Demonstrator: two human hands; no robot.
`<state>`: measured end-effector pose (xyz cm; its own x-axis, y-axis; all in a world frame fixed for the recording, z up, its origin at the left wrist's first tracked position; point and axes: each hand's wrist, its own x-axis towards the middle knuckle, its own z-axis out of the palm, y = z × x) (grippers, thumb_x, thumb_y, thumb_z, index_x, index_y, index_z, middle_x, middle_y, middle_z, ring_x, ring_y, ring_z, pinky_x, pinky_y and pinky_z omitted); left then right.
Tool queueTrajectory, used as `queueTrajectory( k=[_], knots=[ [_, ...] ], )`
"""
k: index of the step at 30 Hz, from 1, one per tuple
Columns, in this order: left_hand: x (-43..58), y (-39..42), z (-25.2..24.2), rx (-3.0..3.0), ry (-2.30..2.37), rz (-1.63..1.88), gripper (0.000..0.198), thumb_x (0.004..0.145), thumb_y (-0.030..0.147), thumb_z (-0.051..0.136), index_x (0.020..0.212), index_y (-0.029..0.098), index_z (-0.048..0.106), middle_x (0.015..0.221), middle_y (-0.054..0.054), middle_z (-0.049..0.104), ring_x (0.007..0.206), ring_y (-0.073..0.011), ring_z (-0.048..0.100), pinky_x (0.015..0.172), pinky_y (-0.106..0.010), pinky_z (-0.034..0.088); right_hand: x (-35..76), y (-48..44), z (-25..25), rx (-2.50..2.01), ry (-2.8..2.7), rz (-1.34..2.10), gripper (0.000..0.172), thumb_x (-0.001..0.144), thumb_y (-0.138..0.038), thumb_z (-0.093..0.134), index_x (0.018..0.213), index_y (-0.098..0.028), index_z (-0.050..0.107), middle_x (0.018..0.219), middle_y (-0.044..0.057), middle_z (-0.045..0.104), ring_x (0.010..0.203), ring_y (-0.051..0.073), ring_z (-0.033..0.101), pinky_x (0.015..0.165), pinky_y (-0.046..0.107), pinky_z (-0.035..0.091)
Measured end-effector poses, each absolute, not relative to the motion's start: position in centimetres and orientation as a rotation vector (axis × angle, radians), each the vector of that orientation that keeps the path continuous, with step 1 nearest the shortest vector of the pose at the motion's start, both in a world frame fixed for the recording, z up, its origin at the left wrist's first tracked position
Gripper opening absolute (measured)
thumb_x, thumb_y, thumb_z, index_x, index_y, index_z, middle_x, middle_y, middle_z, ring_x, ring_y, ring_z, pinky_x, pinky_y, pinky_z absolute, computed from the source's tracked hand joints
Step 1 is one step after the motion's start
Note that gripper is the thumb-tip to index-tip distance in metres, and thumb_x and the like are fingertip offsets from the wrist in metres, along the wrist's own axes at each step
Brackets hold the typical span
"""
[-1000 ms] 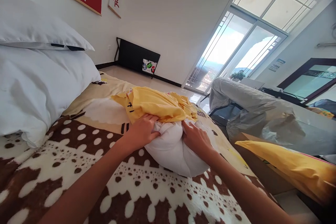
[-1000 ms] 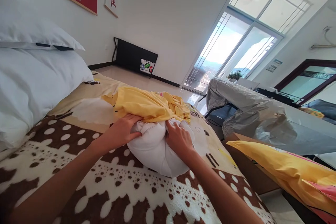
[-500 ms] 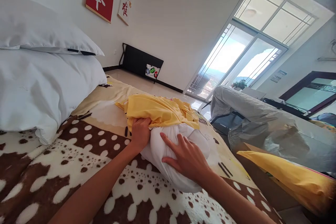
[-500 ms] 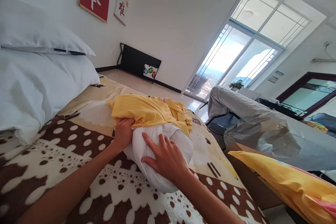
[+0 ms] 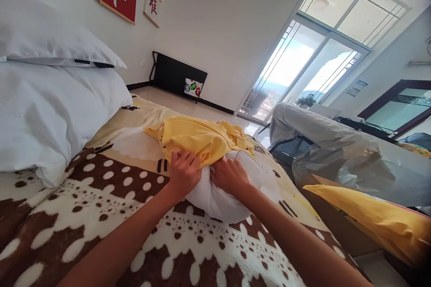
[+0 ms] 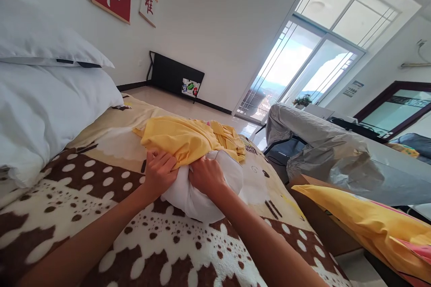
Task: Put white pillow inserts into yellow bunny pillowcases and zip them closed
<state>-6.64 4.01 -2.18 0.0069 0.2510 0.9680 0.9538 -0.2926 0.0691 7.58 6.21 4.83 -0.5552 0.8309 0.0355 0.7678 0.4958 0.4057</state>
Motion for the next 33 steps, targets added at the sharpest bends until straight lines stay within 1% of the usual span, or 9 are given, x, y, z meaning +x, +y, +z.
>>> queueTrajectory(
  k=[5, 8, 12, 14, 20, 23, 27, 30, 33],
  knots=[
    [-5.2, 3.3, -2.3, -1.675, -1.057, -1.215, 0.029, 0.075, 0.004, 0.052, 0.051, 0.018, 0.044, 0.049, 0.002, 0.044, 0.058, -0.0144, 0.04, 0.071, -0.034, 0.031, 8.6, 7.3, 5.2, 1.532, 2.507, 0.471, 0.034, 0.092, -0.032, 0.039, 0.101, -0.018, 0.069, 0.098, 0.015, 0.068, 0.087, 0.025, 0.064, 0.073, 0.032, 0.043],
    [-4.5, 3.0, -2.2, -1.724, -1.023, -1.171, 0.029, 0.08, 0.007, 0.053, 0.054, 0.018, 0.046, 0.053, 0.001, 0.045, 0.06, -0.0152, 0.042, 0.072, -0.034, 0.033, 8.9, 7.1, 4.9, 1.549, 2.521, 0.452, 0.033, 0.092, -0.031, 0.039, 0.101, -0.019, 0.069, 0.098, 0.015, 0.067, 0.084, 0.025, 0.064, 0.07, 0.032, 0.043],
    [-4.6, 2.5, -0.9, -1.721, -1.126, -1.078, 0.008, 0.086, 0.013, 0.053, 0.083, 0.018, 0.06, 0.07, -0.002, 0.055, 0.068, -0.0187, 0.047, 0.07, -0.034, 0.034, 8.7, 5.4, 4.3, 1.349, 2.745, 0.519, 0.035, 0.094, -0.036, 0.036, 0.112, -0.02, 0.061, 0.104, 0.013, 0.063, 0.083, 0.024, 0.062, 0.063, 0.031, 0.042],
    [-5.1, 2.2, 0.0, -1.695, -1.175, -1.025, 0.011, 0.087, 0.013, 0.051, 0.093, 0.017, 0.059, 0.076, -0.004, 0.057, 0.069, -0.0197, 0.048, 0.067, -0.034, 0.035, 8.4, 4.6, 4.2, 1.204, 2.848, 0.529, 0.036, 0.094, -0.035, 0.035, 0.12, -0.021, 0.056, 0.109, 0.012, 0.059, 0.084, 0.023, 0.061, 0.061, 0.03, 0.042],
    [-7.0, 1.6, 1.8, -1.742, -1.435, -0.848, 0.012, 0.081, 0.006, 0.053, 0.075, 0.017, 0.056, 0.072, -0.005, 0.057, 0.069, -0.0218, 0.052, 0.063, -0.034, 0.037, 7.8, 4.1, 5.0, 1.018, 2.873, 0.513, 0.035, 0.093, -0.034, 0.04, 0.127, -0.027, 0.05, 0.118, 0.012, 0.054, 0.082, 0.022, 0.06, 0.059, 0.029, 0.041],
    [-6.8, 1.3, 1.6, -1.832, -1.401, -0.87, 0.009, 0.081, 0.008, 0.056, 0.076, 0.016, 0.058, 0.065, -0.003, 0.058, 0.063, -0.0205, 0.053, 0.059, -0.033, 0.038, 7.6, 4.6, 4.9, 0.907, 2.906, 0.456, 0.031, 0.094, -0.034, 0.039, 0.116, -0.021, 0.058, 0.115, 0.013, 0.058, 0.085, 0.022, 0.06, 0.061, 0.03, 0.042],
    [-5.3, 0.6, 1.2, -1.831, -1.244, -0.93, 0.005, 0.082, 0.011, 0.057, 0.079, 0.014, 0.06, 0.063, -0.002, 0.058, 0.06, -0.0197, 0.053, 0.059, -0.033, 0.038, 7.3, 6.1, 3.4, 0.935, 2.849, 0.363, 0.026, 0.092, -0.024, 0.041, 0.095, -0.015, 0.065, 0.097, 0.014, 0.067, 0.089, 0.024, 0.061, 0.07, 0.032, 0.042],
    [-4.4, 0.4, 0.9, -1.825, -1.191, -0.915, 0.005, 0.081, 0.01, 0.058, 0.079, 0.014, 0.06, 0.06, -0.001, 0.056, 0.057, -0.0197, 0.053, 0.057, -0.033, 0.038, 7.1, 6.7, 2.4, 1.092, 2.89, 0.368, 0.028, 0.093, -0.022, 0.039, 0.106, -0.016, 0.063, 0.101, 0.014, 0.068, 0.099, 0.025, 0.06, 0.077, 0.032, 0.042],
    [-4.2, 0.6, 0.4, -1.826, -1.184, -0.924, 0.008, 0.082, 0.01, 0.054, 0.078, 0.015, 0.059, 0.059, -0.001, 0.056, 0.055, -0.0192, 0.053, 0.056, -0.032, 0.038, 7.3, 6.5, 2.5, 1.178, 2.916, 0.357, 0.029, 0.094, -0.022, 0.038, 0.109, -0.018, 0.063, 0.101, 0.013, 0.068, 0.099, 0.025, 0.061, 0.076, 0.032, 0.042]
  ],
)
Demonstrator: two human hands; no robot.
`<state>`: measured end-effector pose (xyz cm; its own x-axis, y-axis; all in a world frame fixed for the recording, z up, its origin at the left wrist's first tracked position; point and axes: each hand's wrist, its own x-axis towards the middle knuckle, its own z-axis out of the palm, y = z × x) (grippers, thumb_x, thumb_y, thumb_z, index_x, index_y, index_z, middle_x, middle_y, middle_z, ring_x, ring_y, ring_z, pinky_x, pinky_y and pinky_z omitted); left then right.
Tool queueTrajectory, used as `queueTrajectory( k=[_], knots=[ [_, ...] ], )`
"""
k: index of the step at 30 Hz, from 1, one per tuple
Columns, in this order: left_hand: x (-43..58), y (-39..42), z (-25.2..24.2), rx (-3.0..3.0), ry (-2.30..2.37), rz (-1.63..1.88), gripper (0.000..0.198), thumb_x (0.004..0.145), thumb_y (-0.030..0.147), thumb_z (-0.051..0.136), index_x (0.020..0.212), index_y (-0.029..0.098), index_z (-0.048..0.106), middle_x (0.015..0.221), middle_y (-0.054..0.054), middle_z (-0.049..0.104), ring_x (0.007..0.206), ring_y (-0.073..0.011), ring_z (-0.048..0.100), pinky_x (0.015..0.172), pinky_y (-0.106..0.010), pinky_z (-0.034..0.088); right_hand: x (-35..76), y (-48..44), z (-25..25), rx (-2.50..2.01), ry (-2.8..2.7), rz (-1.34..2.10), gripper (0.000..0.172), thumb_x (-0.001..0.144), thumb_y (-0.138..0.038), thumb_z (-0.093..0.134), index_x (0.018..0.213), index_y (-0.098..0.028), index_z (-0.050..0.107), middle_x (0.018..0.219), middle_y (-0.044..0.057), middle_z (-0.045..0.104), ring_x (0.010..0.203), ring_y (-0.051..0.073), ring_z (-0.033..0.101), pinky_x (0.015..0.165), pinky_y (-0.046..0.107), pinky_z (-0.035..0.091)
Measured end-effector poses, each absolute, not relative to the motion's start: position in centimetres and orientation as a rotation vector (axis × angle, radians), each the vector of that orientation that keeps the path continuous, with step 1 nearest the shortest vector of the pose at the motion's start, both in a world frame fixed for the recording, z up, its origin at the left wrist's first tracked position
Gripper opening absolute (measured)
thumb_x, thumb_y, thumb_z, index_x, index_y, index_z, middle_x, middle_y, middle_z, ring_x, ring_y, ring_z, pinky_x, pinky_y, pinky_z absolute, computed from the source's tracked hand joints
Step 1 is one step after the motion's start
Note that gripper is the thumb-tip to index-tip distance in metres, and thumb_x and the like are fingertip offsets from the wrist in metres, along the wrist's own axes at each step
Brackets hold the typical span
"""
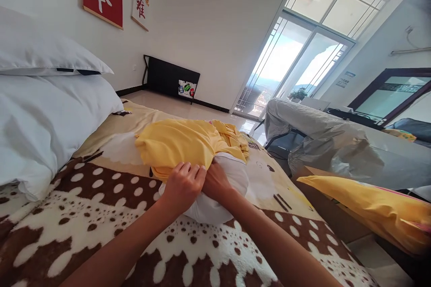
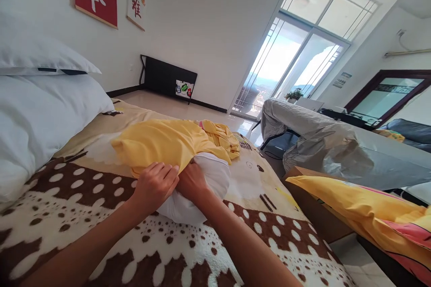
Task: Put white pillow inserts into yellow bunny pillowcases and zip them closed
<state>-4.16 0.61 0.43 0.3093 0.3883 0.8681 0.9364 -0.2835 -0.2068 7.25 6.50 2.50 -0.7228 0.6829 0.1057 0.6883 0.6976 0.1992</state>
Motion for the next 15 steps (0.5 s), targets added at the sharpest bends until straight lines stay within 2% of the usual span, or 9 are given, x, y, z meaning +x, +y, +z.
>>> queueTrajectory(
  k=[4, 7, 9, 12, 15],
  knots=[
    [-4.7, 1.5, 0.0, -1.985, -1.382, -1.174, 0.013, 0.083, 0.01, 0.048, 0.085, 0.018, 0.058, 0.07, -0.002, 0.065, 0.065, -0.0179, 0.061, 0.06, -0.029, 0.043, 8.6, 5.0, 3.5, -1.176, -2.881, -0.309, 0.029, 0.093, -0.03, 0.041, 0.104, -0.019, 0.064, 0.1, 0.012, 0.066, 0.089, 0.024, 0.062, 0.071, 0.032, 0.043],
    [-5.2, 2.0, 0.4, -2.146, -1.782, -1.544, 0.011, 0.08, 0.014, 0.049, 0.085, 0.02, 0.056, 0.071, 0.001, 0.065, 0.067, -0.0156, 0.063, 0.064, -0.026, 0.045, 10.0, 3.3, 3.7, -1.162, -2.851, -0.308, 0.042, 0.091, -0.047, 0.044, 0.126, -0.026, 0.054, 0.119, 0.014, 0.056, 0.084, 0.023, 0.061, 0.073, 0.036, 0.045],
    [-5.3, 1.9, 1.0, -2.233, -1.96, -1.611, 0.007, 0.079, 0.016, 0.049, 0.081, 0.02, 0.053, 0.066, 0.002, 0.062, 0.064, -0.015, 0.06, 0.064, -0.025, 0.045, 10.9, 2.1, 3.7, -1.178, -2.827, -0.273, 0.053, 0.089, -0.052, 0.046, 0.137, -0.03, 0.043, 0.124, 0.015, 0.052, 0.084, 0.024, 0.061, 0.075, 0.04, 0.046],
    [-5.0, 1.3, 2.0, -2.348, -2.003, -1.423, 0.007, 0.078, 0.014, 0.046, 0.077, 0.02, 0.05, 0.072, 0.0, 0.063, 0.069, -0.0162, 0.061, 0.067, -0.027, 0.044, 12.5, 0.5, 4.2, -1.159, -2.839, -0.108, 0.062, 0.087, -0.058, 0.048, 0.141, -0.029, 0.038, 0.122, 0.015, 0.052, 0.094, 0.027, 0.059, 0.082, 0.043, 0.045],
    [-4.9, 0.2, 3.1, -2.363, -2.078, -1.043, 0.01, 0.08, 0.016, 0.043, 0.084, 0.019, 0.051, 0.08, -0.006, 0.067, 0.075, -0.0215, 0.064, 0.067, -0.03, 0.042, 15.3, -0.4, 5.9, -1.047, -2.79, 0.192, 0.067, 0.087, -0.059, 0.048, 0.146, -0.031, 0.032, 0.129, 0.012, 0.052, 0.11, 0.027, 0.053, 0.096, 0.043, 0.04]
  ],
)
